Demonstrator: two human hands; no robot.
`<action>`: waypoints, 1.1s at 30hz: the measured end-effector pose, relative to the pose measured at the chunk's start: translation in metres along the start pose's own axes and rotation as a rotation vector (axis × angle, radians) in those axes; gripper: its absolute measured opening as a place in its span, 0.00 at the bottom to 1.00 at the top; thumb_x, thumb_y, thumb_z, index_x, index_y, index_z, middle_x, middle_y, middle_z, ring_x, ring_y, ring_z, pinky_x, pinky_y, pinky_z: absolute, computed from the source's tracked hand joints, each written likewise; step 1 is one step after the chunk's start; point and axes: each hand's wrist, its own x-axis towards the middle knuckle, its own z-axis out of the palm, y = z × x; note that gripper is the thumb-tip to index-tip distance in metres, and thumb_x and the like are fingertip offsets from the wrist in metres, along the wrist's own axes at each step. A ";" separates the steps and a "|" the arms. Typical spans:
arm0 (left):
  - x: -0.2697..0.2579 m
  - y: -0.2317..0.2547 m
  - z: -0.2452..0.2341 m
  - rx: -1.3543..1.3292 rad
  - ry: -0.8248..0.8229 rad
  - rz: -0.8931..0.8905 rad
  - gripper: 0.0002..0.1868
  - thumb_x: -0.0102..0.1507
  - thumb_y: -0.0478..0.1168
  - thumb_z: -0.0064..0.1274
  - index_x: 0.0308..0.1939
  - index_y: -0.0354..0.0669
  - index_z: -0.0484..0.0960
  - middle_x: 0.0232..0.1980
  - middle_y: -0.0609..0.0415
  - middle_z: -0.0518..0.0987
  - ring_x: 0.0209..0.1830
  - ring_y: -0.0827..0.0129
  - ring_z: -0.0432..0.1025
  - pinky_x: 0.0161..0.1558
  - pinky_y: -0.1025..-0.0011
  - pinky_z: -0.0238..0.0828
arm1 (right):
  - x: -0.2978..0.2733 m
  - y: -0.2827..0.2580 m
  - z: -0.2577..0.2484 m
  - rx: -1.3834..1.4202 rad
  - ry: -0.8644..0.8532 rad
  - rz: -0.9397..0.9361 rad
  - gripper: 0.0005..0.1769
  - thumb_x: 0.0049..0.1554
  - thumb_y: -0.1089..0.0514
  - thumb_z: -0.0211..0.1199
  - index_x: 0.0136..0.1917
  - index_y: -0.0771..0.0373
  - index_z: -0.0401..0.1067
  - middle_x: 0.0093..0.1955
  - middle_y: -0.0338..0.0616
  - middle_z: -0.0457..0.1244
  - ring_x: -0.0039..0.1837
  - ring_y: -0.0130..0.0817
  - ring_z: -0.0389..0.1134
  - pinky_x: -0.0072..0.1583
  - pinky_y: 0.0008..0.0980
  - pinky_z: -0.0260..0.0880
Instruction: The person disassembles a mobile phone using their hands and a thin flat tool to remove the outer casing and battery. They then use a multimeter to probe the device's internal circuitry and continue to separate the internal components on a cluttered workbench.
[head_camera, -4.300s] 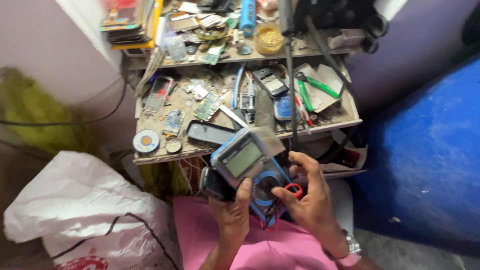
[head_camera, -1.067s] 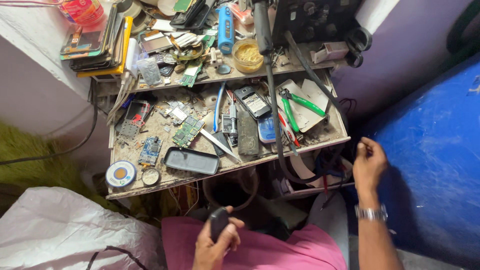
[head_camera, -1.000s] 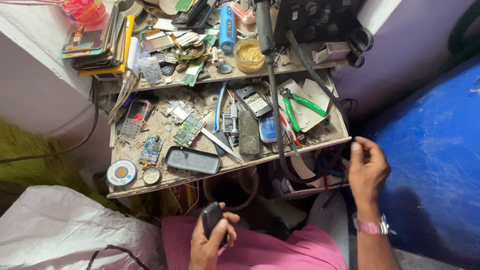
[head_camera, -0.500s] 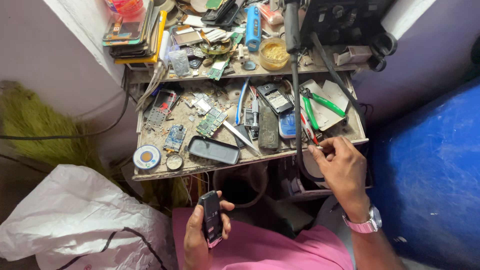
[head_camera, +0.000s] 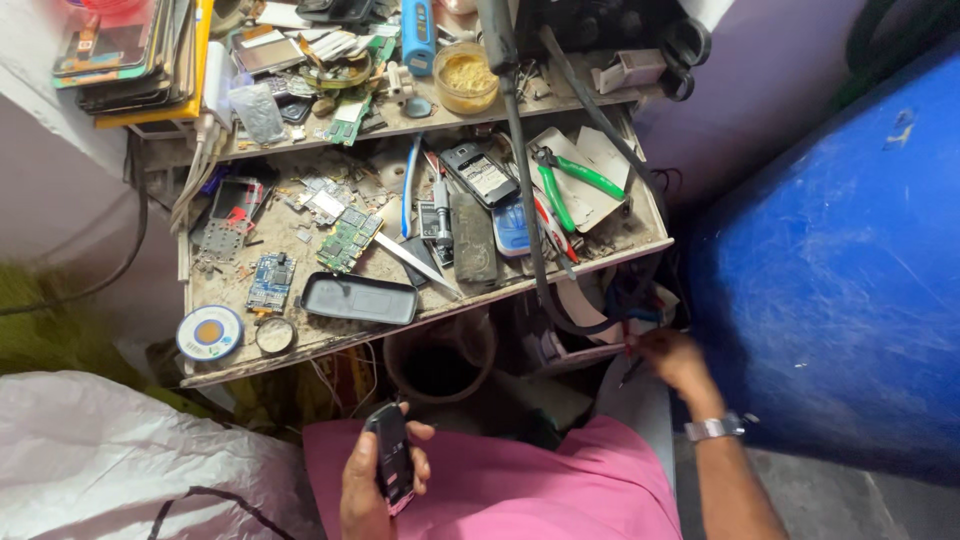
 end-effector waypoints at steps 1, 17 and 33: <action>0.000 -0.001 0.001 0.006 -0.008 0.001 0.33 0.71 0.55 0.30 0.65 0.27 0.70 0.46 0.37 0.81 0.28 0.67 0.74 0.23 0.73 0.73 | 0.009 0.005 0.020 -0.135 0.039 -0.049 0.19 0.52 0.46 0.71 0.46 0.64 0.80 0.41 0.54 0.72 0.41 0.47 0.73 0.43 0.43 0.73; -0.003 0.002 0.000 0.132 0.025 -0.034 0.34 0.69 0.55 0.30 0.67 0.30 0.70 0.45 0.41 0.82 0.27 0.70 0.74 0.23 0.74 0.71 | -0.044 -0.165 -0.062 -0.398 0.393 -0.197 0.16 0.61 0.46 0.66 0.53 0.60 0.80 0.45 0.53 0.72 0.47 0.48 0.74 0.48 0.44 0.72; -0.008 0.060 0.041 -0.091 0.049 0.102 0.30 0.70 0.51 0.36 0.70 0.36 0.64 0.47 0.50 0.78 0.34 0.73 0.70 0.33 0.77 0.69 | -0.103 -0.361 -0.037 -0.346 0.416 -0.659 0.12 0.52 0.52 0.74 0.44 0.61 0.80 0.42 0.47 0.68 0.44 0.47 0.70 0.46 0.44 0.69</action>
